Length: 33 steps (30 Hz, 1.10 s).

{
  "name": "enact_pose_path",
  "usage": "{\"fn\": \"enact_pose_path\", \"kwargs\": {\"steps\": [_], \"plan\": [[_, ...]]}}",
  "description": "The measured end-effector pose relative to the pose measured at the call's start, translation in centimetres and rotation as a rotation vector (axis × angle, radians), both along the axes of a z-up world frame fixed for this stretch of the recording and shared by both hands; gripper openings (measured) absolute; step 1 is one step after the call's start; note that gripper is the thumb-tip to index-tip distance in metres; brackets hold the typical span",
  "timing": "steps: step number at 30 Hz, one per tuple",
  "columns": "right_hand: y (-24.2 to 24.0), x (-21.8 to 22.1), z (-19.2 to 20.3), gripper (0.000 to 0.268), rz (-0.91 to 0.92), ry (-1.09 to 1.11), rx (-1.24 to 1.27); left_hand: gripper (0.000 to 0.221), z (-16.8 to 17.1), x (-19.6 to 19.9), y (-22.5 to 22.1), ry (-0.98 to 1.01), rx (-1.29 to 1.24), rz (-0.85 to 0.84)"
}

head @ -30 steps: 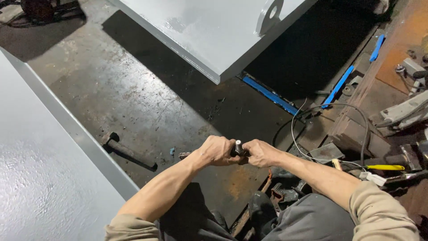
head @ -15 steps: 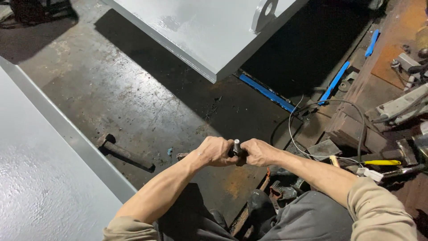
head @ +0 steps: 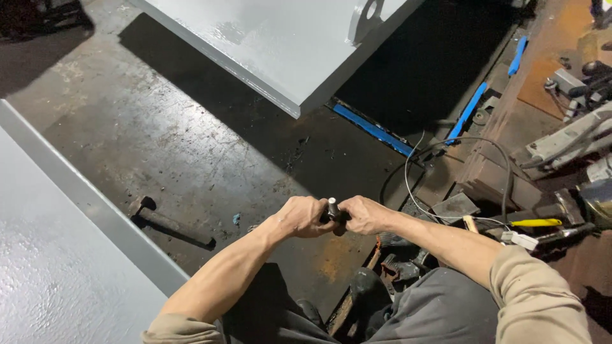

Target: Unscrewing a nut from a large industrial bolt by hand.

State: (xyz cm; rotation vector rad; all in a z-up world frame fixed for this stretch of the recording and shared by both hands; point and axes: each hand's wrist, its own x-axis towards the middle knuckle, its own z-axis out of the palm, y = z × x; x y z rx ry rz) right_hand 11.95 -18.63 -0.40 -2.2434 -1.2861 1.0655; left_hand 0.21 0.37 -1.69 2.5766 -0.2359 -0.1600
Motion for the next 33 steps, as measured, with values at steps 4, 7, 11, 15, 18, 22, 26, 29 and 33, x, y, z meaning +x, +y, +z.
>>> {"fn": "enact_pose_path", "kwargs": {"steps": [4, 7, 11, 15, 18, 22, 26, 29, 33], "plan": [[0.2, -0.3, 0.8, 0.031, -0.038, 0.019, 0.046, 0.057, 3.5, -0.2, -0.3, 0.044, -0.076, 0.003], [-0.1, 0.4, -1.3, 0.036, -0.055, 0.116, -0.027, 0.058, 1.5, 0.4, -0.2, 0.057, 0.057, 0.027], [-0.3, 0.6, -1.2, 0.032, -0.049, 0.178, 0.054, 0.054, 0.9, 0.2, -0.3, 0.054, 0.124, 0.011], [-0.8, 0.7, -1.6, 0.03, 0.016, -0.002, 0.206, 0.046, 0.1, 0.2, 0.4, -0.018, -0.073, -0.012], [-0.1, -0.2, 1.4, 0.039, -0.009, -0.045, 0.217, 0.055, 3.4, 0.4, 0.2, 0.155, -0.037, 0.054], [-0.2, 0.7, -0.8, 0.034, 0.059, -0.024, 0.241, 0.057, 2.6, 0.4, -0.3, 0.095, -0.003, 0.065], [-0.5, 0.8, -1.1, 0.031, -0.008, 0.154, 0.134, 0.057, 0.2, 0.5, -0.3, 0.065, 0.127, 0.038], [-0.6, 0.6, -0.5, 0.031, -0.017, 0.09, 0.168, 0.052, 1.5, 0.3, -0.4, 0.086, 0.041, 0.034], [-0.2, 0.1, 1.3, 0.035, -0.022, 0.031, 0.137, 0.056, 3.2, 0.5, -0.6, 0.08, 0.021, 0.062]]}}
